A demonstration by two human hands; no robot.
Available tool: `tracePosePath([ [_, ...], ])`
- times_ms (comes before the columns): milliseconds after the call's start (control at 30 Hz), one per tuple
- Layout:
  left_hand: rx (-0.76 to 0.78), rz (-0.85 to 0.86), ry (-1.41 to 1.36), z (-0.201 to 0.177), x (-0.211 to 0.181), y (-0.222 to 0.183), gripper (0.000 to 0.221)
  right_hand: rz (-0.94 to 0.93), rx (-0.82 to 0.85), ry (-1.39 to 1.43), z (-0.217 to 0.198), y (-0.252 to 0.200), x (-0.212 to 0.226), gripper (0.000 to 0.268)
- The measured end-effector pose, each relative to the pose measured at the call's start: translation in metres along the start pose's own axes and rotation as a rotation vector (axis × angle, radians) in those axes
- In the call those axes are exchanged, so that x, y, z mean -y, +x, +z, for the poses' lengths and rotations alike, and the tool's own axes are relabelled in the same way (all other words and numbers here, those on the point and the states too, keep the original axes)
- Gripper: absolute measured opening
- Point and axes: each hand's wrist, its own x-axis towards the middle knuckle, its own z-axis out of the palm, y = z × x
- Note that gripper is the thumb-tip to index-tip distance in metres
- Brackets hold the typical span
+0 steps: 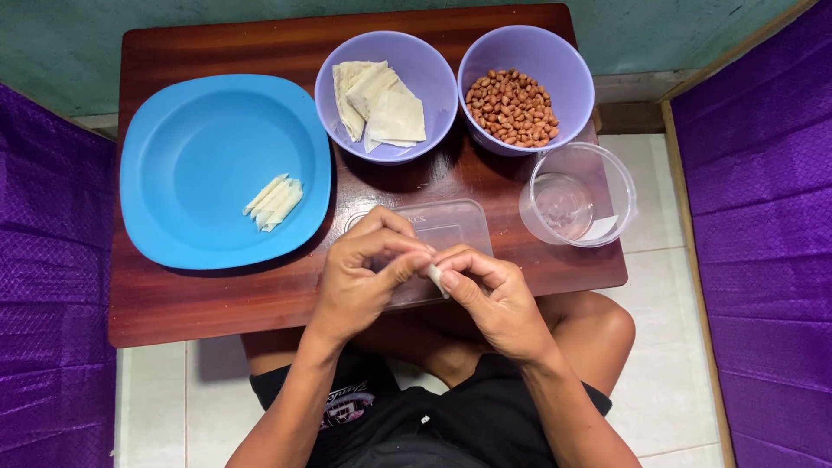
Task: Manually assembling peanut rolls by placing peanuts into small wrappers and rolling them into shape.
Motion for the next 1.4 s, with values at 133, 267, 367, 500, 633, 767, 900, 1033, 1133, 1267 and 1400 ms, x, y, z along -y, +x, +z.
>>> tracePosePath([
  [133,-0.102,-0.052,-0.033,0.013,-0.004,0.0,0.016,-0.006,-0.114,0.009,0.006,0.007,0.0,0.018],
  [267,-0.128,-0.122,-0.046,0.018,-0.003,0.0,0.018,-0.057,-0.195,0.019,0.014,0.014,-0.003,0.016],
  [367,-0.163,-0.147,-0.026,0.017,-0.001,0.001,0.019,-0.067,-0.188,-0.017,0.018,0.016,-0.003,0.016],
  [500,-0.157,-0.135,-0.04,0.015,-0.002,-0.001,0.019,-0.085,-0.12,-0.052,0.009,0.015,-0.003,0.016],
  [633,-0.148,-0.142,-0.051,0.017,-0.003,-0.002,0.02,-0.08,-0.111,-0.039,0.009,0.017,-0.001,0.013],
  [767,-0.159,-0.166,-0.084,0.019,-0.004,0.0,0.027,-0.116,-0.16,0.022,0.01,0.023,-0.003,0.016],
  [900,-0.154,-0.144,-0.042,0.016,0.005,0.0,0.031,-0.12,-0.223,0.088,0.006,0.028,-0.019,0.014],
  [1033,-0.186,-0.112,-0.017,0.023,0.012,-0.003,0.031,-0.151,-0.293,0.093,0.012,0.024,-0.032,0.01],
  [1133,-0.235,-0.097,0.055,0.028,-0.003,-0.007,0.033,-0.218,-0.342,-0.118,0.024,0.017,-0.028,0.01],
  [1267,-0.304,-0.022,0.339,0.035,-0.013,-0.011,0.036,-0.344,-0.529,-0.47,0.044,0.013,-0.035,0.011],
  [1400,-0.409,0.126,0.473,0.04,-0.01,-0.019,0.041,-0.461,-0.689,-0.759,0.059,0.013,-0.04,0.013],
])
